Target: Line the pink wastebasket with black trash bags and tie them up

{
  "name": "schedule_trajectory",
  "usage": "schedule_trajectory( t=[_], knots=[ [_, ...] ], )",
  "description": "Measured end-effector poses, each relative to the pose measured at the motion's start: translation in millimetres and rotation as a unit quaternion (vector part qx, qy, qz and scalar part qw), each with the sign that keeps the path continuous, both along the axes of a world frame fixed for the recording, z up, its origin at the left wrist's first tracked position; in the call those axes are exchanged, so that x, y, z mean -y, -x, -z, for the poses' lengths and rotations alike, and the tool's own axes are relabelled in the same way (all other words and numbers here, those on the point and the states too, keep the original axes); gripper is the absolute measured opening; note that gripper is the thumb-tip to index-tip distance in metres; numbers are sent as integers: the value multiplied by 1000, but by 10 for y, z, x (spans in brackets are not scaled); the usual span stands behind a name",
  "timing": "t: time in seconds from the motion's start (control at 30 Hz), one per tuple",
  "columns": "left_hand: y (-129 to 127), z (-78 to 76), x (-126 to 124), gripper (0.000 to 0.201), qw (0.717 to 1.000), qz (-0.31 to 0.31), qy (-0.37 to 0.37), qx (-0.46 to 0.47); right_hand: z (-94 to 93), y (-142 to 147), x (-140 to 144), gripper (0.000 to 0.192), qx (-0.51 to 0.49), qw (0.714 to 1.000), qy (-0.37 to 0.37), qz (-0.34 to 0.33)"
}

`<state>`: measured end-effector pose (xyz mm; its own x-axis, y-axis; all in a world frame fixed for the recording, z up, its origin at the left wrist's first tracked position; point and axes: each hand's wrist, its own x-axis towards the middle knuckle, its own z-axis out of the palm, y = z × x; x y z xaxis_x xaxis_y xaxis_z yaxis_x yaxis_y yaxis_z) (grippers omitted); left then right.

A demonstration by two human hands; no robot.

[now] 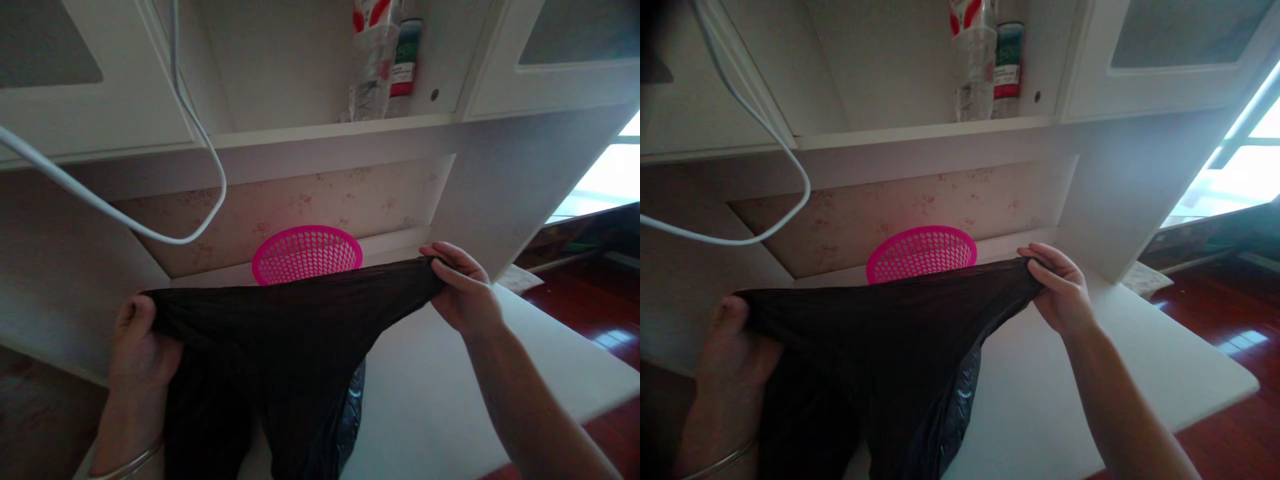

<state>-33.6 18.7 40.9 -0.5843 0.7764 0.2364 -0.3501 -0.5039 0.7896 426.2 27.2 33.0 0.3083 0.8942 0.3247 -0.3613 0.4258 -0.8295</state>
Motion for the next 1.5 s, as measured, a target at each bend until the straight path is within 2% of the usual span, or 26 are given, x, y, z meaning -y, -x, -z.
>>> schedule_trajectory(
  t=[0.1, 0.17, 0.23, 0.3, 0.37, 0.43, 0.6, 0.7, 0.73, 0.8, 0.87, 0.93, 1.03, 1.13, 1.17, 1.23, 1.33, 1.5],
  knots=[
    [-6, 97, 76, 60, 1000, 15, -17, 9, 83, -10, 69, 48, 0, 999, -23, -30],
    [-20, 187, 122, 72, 999, 35, -23, 3, 185, 0, 88, 63, 2, 998, -34, -61],
    [-47, 271, 142, 89, 997, 73, 5, -17, 313, 31, 75, 70, 6, 996, -15, -89],
    [-87, 321, 129, 88, 994, 90, 58, -27, 424, 83, 41, 67, 16, 993, 34, -109],
    [-136, 325, 90, 71, 993, 77, 88, -21, 477, 144, 4, 59, 25, 990, 84, -112],
    [-180, 294, 44, 59, 995, 50, 82, -9, 453, 196, -27, 51, 28, 988, 111, -103],
    [-194, 198, 0, 53, 997, 38, 62, 2, 251, 199, -54, 35, 5, 993, 89, -78],
    [-157, 209, 58, 51, 997, 43, 58, 11, 232, 149, -33, 30, -11, 995, 59, -76],
    [-150, 228, 95, 54, 997, 45, 55, 13, 258, 136, -22, 34, -13, 995, 48, -86],
    [-156, 283, 184, 72, 995, 84, 44, -3, 354, 125, -1, 58, 1, 991, 18, -133],
    [-198, 347, 266, 91, 984, 169, 40, -48, 472, 133, 11, 85, 36, 980, -8, -196],
    [-270, 398, 303, 96, 964, 243, 43, -103, 560, 167, 11, 94, 67, 969, -12, -238],
    [-409, 424, 255, 75, 954, 258, 61, -140, 553, 280, 11, 77, 97, 956, 11, -277],
    [-584, 400, 184, 42, 957, 261, 50, -113, 419, 475, 43, 34, 110, 950, 17, -290],
    [-655, 393, 181, 34, 959, 268, 38, -90, 376, 554, 64, 25, 101, 949, 17, -298],
    [-816, 403, 211, 29, 958, 285, 21, -28, 335, 719, 115, 22, 59, 938, 22, -340],
    [-1078, 508, 302, 28, 936, 349, 28, 33, 416, 950, 199, 24, 10, 908, 32, -418],
    [-1434, 754, 413, 45, 897, 428, 107, 13, 696, 1184, 339, 36, 79, 892, 79, -438]
  ],
)
